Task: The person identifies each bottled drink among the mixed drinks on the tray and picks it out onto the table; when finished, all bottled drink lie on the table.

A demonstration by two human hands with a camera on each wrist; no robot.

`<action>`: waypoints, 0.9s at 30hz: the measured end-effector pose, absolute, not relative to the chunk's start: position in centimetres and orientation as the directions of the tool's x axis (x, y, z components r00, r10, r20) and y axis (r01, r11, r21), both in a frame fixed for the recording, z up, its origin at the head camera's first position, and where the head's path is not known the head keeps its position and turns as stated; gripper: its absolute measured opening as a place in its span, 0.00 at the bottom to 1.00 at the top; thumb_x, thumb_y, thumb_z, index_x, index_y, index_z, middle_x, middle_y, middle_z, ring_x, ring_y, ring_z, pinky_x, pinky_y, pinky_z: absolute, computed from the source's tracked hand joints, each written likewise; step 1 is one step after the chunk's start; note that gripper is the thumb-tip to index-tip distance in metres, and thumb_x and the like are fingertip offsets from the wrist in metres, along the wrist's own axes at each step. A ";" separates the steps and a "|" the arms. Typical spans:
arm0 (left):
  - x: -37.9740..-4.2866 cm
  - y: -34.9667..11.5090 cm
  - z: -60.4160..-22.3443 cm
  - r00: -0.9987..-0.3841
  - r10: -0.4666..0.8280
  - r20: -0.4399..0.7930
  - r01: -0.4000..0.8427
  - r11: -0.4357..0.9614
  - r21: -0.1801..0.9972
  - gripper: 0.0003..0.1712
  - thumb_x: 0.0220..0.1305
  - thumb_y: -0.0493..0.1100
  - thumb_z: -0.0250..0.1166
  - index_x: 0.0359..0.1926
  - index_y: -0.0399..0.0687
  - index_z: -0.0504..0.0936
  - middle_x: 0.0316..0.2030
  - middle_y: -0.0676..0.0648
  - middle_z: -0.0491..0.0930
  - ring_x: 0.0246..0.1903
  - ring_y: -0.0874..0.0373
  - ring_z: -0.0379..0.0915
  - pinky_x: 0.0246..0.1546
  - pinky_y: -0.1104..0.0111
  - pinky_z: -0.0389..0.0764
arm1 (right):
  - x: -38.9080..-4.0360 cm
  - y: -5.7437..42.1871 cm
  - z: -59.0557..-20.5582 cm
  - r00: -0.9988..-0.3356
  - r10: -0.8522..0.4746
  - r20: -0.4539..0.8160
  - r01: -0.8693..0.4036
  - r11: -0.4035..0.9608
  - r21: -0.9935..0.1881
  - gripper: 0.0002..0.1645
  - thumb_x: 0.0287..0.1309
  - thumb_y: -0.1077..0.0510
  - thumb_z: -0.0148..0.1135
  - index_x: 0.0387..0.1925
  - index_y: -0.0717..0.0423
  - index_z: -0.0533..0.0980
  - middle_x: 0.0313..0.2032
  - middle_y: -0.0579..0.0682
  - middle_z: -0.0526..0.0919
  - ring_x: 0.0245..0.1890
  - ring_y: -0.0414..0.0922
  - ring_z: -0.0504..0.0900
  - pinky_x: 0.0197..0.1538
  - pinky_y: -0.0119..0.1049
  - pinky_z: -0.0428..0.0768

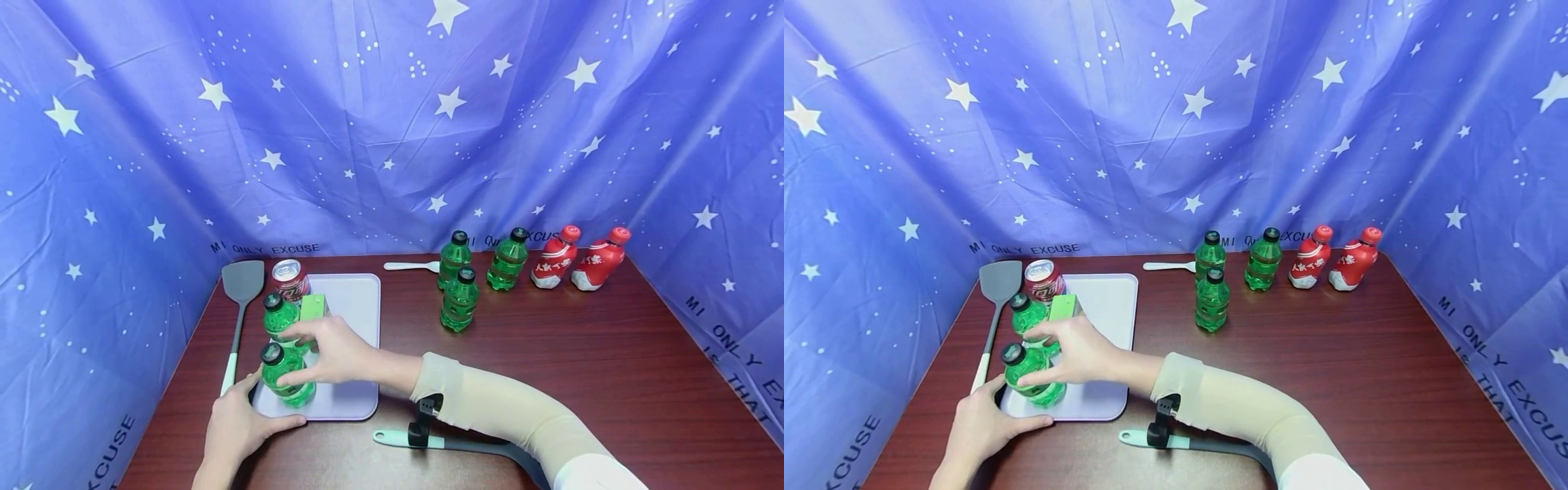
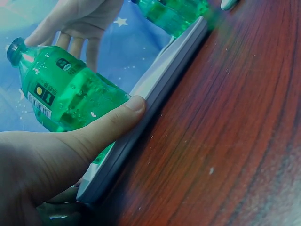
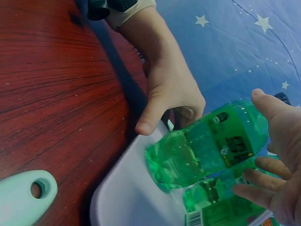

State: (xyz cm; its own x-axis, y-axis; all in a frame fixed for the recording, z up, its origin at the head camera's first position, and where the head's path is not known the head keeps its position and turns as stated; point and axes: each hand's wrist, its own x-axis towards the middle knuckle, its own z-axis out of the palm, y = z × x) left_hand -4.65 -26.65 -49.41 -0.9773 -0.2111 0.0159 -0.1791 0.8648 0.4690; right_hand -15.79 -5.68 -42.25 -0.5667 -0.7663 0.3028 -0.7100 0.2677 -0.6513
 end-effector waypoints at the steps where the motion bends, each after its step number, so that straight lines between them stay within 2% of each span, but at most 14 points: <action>1: -4.6 -26.7 -49.4 -0.977 -0.211 0.018 -0.178 0.865 0.469 0.79 0.23 0.81 0.84 0.70 0.32 0.76 0.61 0.27 0.83 0.58 0.27 0.81 0.55 0.36 0.82 | -15.7 -5.8 -42.4 -0.564 -0.769 0.302 -0.715 0.272 -0.644 0.38 0.51 0.42 0.85 0.62 0.50 0.83 0.55 0.45 0.91 0.48 0.32 0.89 0.48 0.23 0.86; 5: -4.6 -26.7 -49.5 -0.978 -0.208 0.025 -0.173 0.866 0.469 0.78 0.22 0.81 0.84 0.69 0.32 0.77 0.60 0.27 0.83 0.57 0.27 0.81 0.54 0.36 0.83 | -15.5 -6.1 -42.9 -0.546 -0.773 0.322 -0.741 0.266 -0.617 0.36 0.51 0.41 0.84 0.60 0.48 0.83 0.53 0.41 0.91 0.46 0.27 0.85 0.49 0.23 0.84; 13: -4.7 -26.6 -49.5 -0.978 -0.207 0.024 -0.172 0.867 0.468 0.79 0.23 0.81 0.84 0.70 0.32 0.76 0.60 0.27 0.83 0.56 0.28 0.82 0.52 0.37 0.83 | -15.1 -6.5 -44.2 -0.538 -0.780 0.321 -0.752 0.272 -0.600 0.41 0.49 0.41 0.86 0.62 0.48 0.81 0.53 0.41 0.90 0.50 0.28 0.84 0.55 0.18 0.81; 18: -4.8 -26.5 -49.5 -0.978 -0.208 0.024 -0.172 0.865 0.472 0.80 0.23 0.82 0.84 0.72 0.34 0.75 0.61 0.27 0.82 0.58 0.26 0.80 0.54 0.36 0.83 | -15.1 -6.2 -43.8 -0.530 -0.785 0.321 -0.767 0.283 -0.576 0.39 0.49 0.40 0.86 0.60 0.47 0.82 0.52 0.40 0.90 0.49 0.26 0.83 0.54 0.16 0.79; 22: -4.7 -26.5 -49.4 -0.978 -0.206 0.018 -0.173 0.864 0.472 0.81 0.23 0.82 0.84 0.75 0.37 0.73 0.64 0.28 0.81 0.60 0.25 0.79 0.56 0.35 0.82 | -15.3 -5.8 -43.0 -0.516 -0.799 0.310 -0.780 0.288 -0.555 0.37 0.51 0.37 0.84 0.59 0.47 0.82 0.48 0.37 0.90 0.43 0.23 0.80 0.50 0.16 0.80; 27: -4.7 -26.4 -49.2 -0.976 -0.216 0.000 -0.191 0.866 0.462 0.82 0.23 0.81 0.84 0.75 0.36 0.72 0.65 0.26 0.79 0.62 0.24 0.76 0.58 0.35 0.80 | -15.6 -4.6 -41.1 -0.525 -0.795 0.304 -0.780 0.308 -0.544 0.37 0.52 0.37 0.83 0.59 0.48 0.82 0.44 0.38 0.90 0.35 0.26 0.80 0.41 0.13 0.76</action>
State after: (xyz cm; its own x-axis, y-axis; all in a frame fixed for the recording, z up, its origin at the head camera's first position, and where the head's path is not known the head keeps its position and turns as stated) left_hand -4.67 -26.37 -49.16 -0.9765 -0.2157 -0.0002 -0.1914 0.8660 0.4619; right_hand -15.55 -4.62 -41.10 -0.5254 -0.7947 0.3040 -0.7805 0.3078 -0.5441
